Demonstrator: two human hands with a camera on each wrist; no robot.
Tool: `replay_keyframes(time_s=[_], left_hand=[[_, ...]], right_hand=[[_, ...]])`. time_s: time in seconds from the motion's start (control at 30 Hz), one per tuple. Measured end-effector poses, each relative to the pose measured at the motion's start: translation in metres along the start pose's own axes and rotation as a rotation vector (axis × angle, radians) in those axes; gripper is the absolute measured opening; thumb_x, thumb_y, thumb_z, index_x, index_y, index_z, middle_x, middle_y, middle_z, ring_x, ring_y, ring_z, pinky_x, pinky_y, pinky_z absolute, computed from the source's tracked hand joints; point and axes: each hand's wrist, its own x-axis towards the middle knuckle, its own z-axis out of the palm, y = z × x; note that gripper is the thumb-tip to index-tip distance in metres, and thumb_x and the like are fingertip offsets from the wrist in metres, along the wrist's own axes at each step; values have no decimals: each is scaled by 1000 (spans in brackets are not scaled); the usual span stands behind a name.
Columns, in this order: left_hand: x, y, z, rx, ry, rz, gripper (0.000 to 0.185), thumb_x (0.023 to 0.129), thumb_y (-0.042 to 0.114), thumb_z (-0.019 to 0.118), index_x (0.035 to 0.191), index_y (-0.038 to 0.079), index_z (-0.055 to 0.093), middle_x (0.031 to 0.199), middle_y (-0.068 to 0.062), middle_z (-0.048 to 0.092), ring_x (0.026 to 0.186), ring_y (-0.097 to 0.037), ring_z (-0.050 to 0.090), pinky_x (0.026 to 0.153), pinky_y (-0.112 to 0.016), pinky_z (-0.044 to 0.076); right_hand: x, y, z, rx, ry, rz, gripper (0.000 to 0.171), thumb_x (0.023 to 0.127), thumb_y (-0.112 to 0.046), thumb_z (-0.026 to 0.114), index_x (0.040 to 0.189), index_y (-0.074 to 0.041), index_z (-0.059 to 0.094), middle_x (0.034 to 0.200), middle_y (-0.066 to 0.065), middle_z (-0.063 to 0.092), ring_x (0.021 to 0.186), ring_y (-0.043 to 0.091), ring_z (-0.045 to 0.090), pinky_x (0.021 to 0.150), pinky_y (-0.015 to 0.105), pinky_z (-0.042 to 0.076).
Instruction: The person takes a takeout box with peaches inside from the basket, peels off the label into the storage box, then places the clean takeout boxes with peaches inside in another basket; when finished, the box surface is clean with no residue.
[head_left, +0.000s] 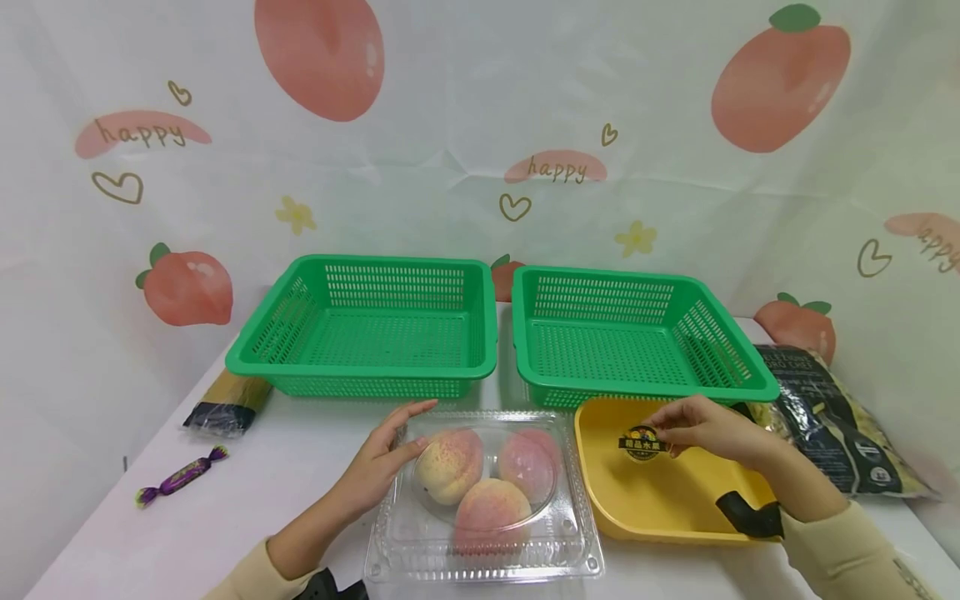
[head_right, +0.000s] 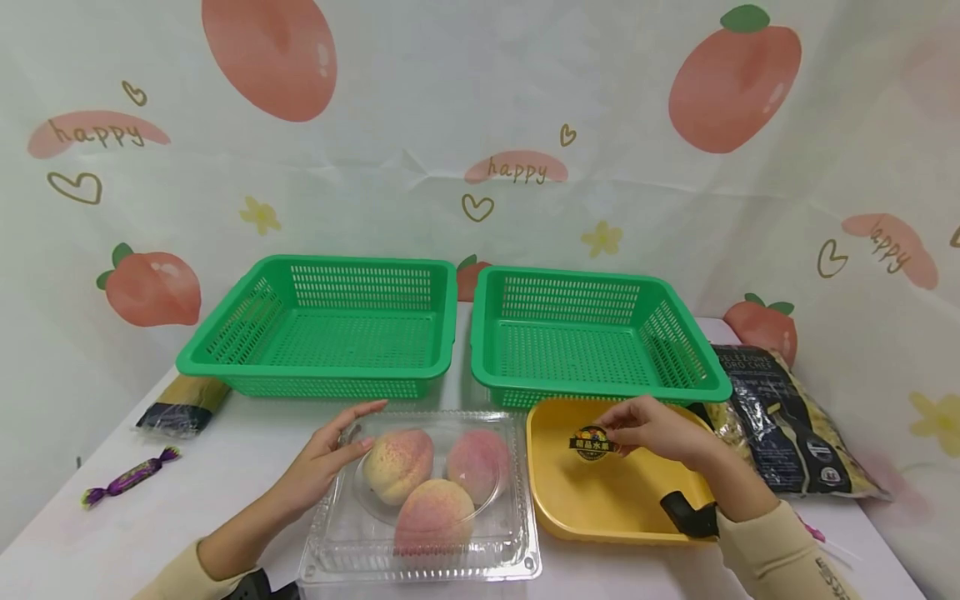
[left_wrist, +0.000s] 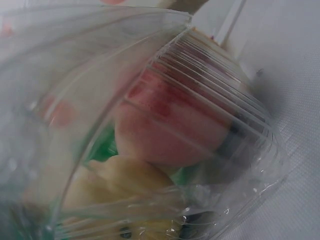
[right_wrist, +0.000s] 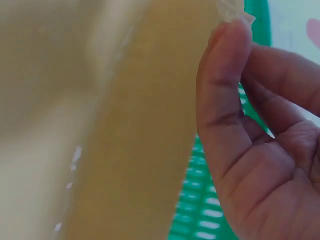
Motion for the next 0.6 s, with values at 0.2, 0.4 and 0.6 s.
replay_keyframes(time_s=[0.2, 0.4, 0.6], left_hand=[[0, -2, -1, 0, -5, -12, 45, 95, 6, 47, 138, -1, 38, 147, -24, 30, 140, -43, 10, 107, -68, 6], [0, -2, -1, 7, -5, -24, 45, 95, 7, 47, 138, 0, 39, 147, -25, 29, 141, -44, 10, 107, -69, 6], [0, -1, -1, 12, -4, -35, 45, 95, 8, 47, 139, 0, 38, 148, -24, 28, 141, -44, 10, 107, -68, 6]], right_hand=[[5, 15, 0, -23, 1, 36, 33, 91, -9, 56, 114, 16, 55, 98, 13, 64, 75, 5, 58, 69, 25, 53], [10, 28, 0, 4, -33, 33, 26, 90, -7, 56, 104, 15, 57, 96, 12, 64, 77, 1, 58, 71, 22, 53], [11, 34, 1, 8, -31, 81, 22, 91, -8, 56, 98, 12, 58, 87, 5, 62, 72, 5, 57, 67, 23, 53]])
